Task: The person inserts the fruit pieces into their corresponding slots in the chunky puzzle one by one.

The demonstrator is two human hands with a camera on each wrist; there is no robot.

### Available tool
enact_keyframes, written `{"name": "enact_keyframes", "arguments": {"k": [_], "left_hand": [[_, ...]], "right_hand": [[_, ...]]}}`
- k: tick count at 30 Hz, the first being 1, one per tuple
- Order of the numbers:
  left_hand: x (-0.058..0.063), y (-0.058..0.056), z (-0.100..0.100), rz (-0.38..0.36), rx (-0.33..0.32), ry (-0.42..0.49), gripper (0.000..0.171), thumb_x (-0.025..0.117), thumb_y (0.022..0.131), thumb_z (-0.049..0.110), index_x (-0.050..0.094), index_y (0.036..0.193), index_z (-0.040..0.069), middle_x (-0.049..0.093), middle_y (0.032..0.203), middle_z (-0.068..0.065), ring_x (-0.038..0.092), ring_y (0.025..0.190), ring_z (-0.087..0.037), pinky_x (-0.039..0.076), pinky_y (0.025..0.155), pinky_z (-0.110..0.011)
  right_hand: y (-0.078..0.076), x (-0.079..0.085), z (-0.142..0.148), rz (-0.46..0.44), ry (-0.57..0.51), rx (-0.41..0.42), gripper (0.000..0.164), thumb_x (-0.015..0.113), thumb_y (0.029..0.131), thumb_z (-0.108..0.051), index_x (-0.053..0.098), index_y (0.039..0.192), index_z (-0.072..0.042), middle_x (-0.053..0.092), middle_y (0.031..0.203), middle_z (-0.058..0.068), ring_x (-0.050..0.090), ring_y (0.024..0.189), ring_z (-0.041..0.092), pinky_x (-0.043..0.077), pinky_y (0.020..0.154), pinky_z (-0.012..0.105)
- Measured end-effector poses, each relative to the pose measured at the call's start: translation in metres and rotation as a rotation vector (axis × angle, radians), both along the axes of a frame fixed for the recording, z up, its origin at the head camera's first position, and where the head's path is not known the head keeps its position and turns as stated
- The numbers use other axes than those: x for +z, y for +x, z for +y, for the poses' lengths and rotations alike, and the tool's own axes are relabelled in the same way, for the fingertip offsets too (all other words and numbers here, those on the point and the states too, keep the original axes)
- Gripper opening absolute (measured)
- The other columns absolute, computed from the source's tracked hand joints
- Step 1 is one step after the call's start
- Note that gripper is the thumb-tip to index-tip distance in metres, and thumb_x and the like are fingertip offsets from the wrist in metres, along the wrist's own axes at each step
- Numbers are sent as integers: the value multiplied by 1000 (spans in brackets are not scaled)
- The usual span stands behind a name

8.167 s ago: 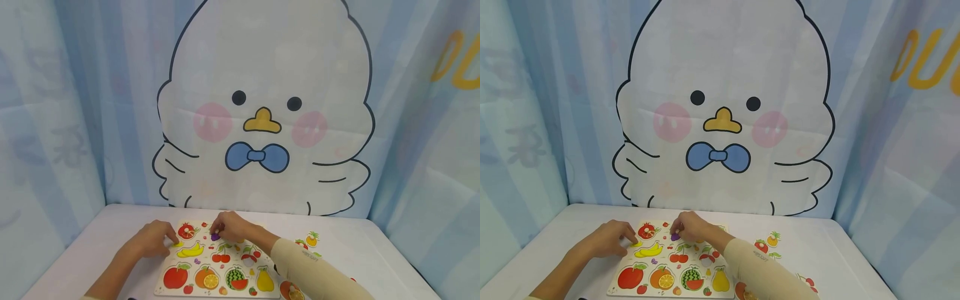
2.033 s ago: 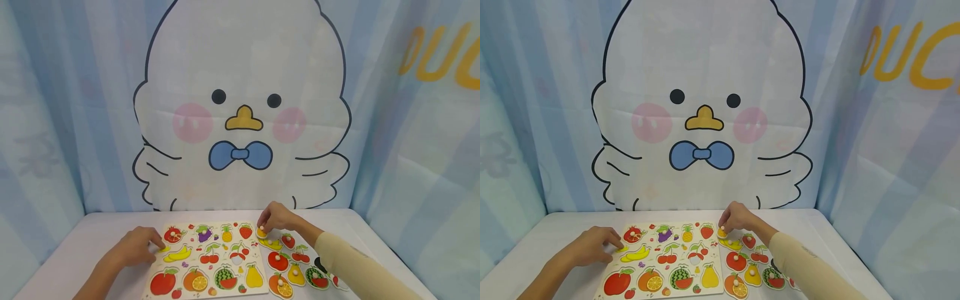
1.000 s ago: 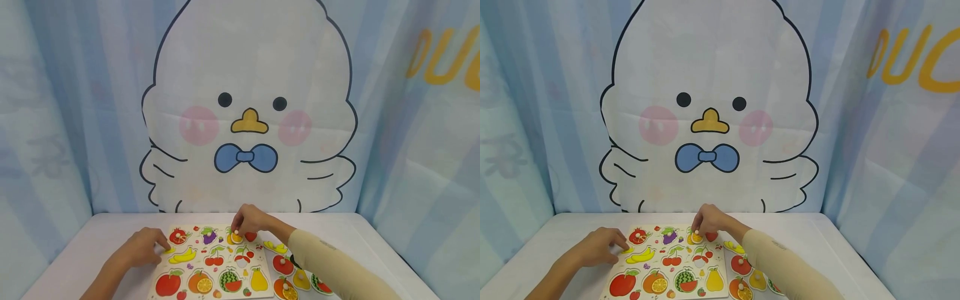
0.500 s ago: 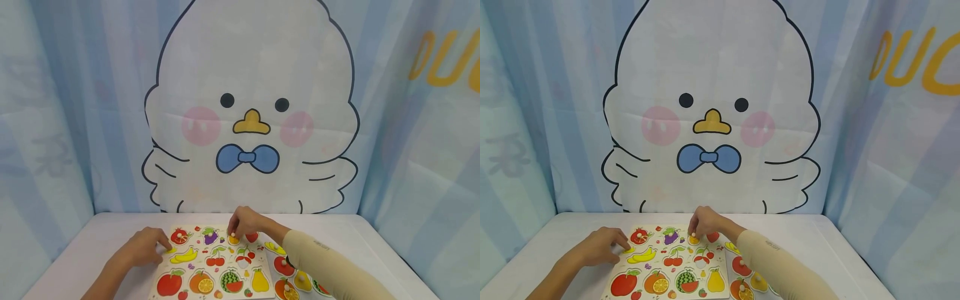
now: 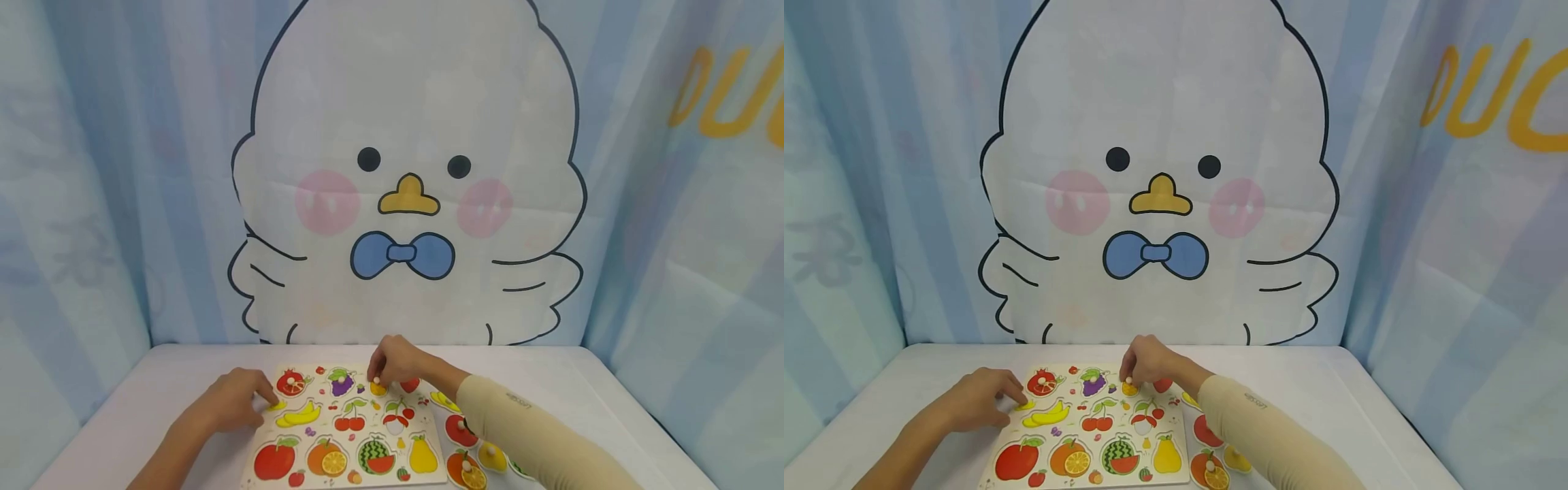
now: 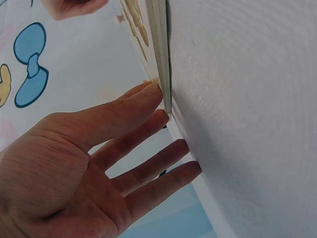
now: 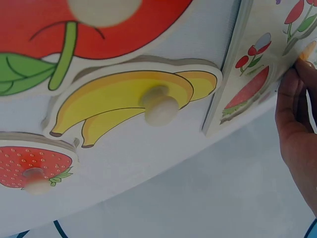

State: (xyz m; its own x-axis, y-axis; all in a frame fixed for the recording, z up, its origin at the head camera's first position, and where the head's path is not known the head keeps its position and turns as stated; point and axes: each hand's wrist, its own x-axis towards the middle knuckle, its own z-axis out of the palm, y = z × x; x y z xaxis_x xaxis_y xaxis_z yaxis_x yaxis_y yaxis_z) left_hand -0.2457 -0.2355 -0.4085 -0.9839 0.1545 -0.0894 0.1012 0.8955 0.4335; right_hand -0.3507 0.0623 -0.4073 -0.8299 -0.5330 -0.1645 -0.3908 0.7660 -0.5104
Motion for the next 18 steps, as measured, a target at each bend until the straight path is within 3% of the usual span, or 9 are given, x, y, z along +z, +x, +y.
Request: {"name": "enact_keyframes", "arguments": {"k": [10,18], "left_hand": [[1,-1,1,2,-9,-5,30,86,65,8,77,90,21,67,103,-1,57,107,-32,47,92,-56],[2,0,1,-6,4,-10,29,86,65,9,76,90,21,67,103,-1,56,107,-32,46,92,-56]], "right_hand": [[0,-6,4,-1,-32,-14,16,77,79,-6,71,76,-21,66,78,-5,59,73,13,53,68,22],[0,-9,9,98,-61,56,14,78,78,-9,72,86,-19,65,79,-9,58,71,9,52,67,17]]}}
